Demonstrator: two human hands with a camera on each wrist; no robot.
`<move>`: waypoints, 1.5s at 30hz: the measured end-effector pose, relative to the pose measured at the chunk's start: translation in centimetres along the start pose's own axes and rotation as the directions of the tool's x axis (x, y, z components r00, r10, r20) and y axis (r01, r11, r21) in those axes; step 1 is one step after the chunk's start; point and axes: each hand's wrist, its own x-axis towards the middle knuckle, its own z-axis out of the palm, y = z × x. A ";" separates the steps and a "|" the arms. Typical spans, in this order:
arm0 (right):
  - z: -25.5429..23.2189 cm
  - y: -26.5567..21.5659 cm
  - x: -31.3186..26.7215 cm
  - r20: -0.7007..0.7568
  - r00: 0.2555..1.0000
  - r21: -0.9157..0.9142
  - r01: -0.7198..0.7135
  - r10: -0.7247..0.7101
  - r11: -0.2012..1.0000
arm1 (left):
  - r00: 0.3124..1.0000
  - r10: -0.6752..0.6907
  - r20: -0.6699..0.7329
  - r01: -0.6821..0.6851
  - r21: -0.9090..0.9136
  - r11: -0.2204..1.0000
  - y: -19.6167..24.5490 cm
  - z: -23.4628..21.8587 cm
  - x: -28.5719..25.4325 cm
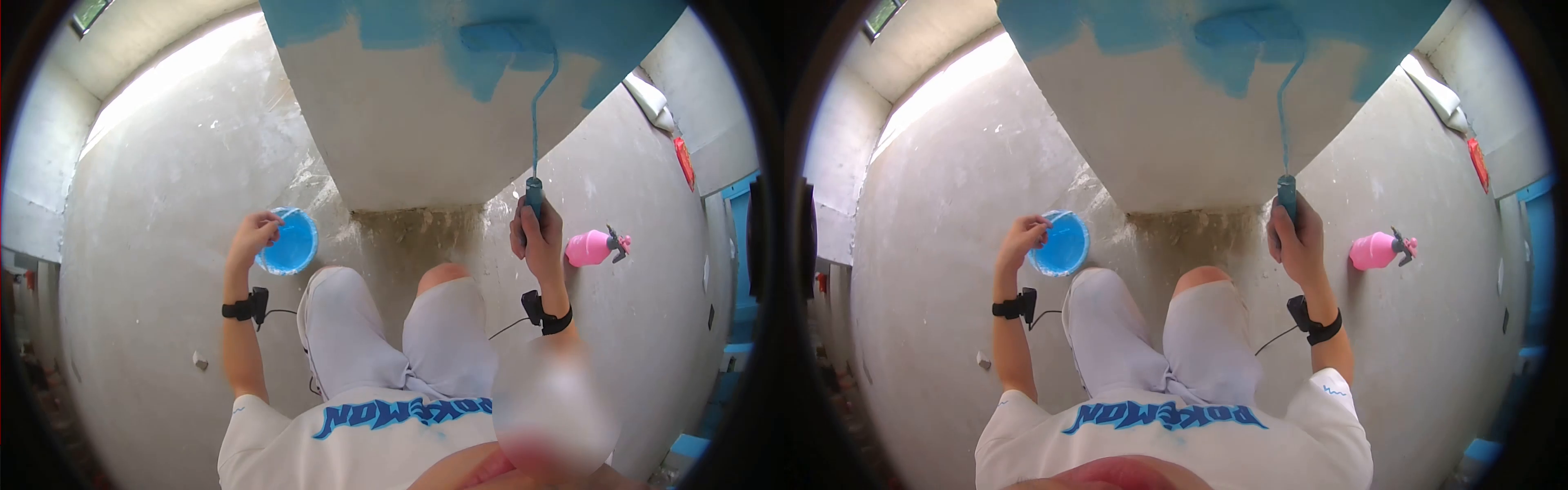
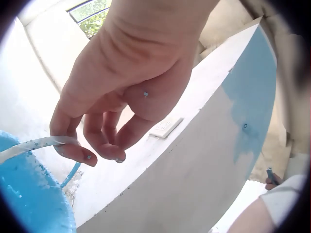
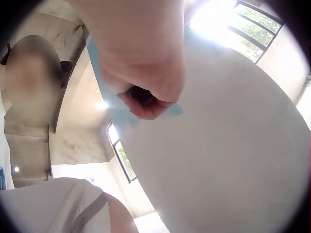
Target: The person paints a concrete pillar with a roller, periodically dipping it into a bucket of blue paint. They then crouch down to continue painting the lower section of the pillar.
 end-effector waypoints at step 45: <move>6.6 6.3 0.8 -0.262 0.961 0.027 0.095 -0.084 0.995 | 0.410 0.912 0.038 -0.192 -0.973 0.126 24.7 10.4 -14.5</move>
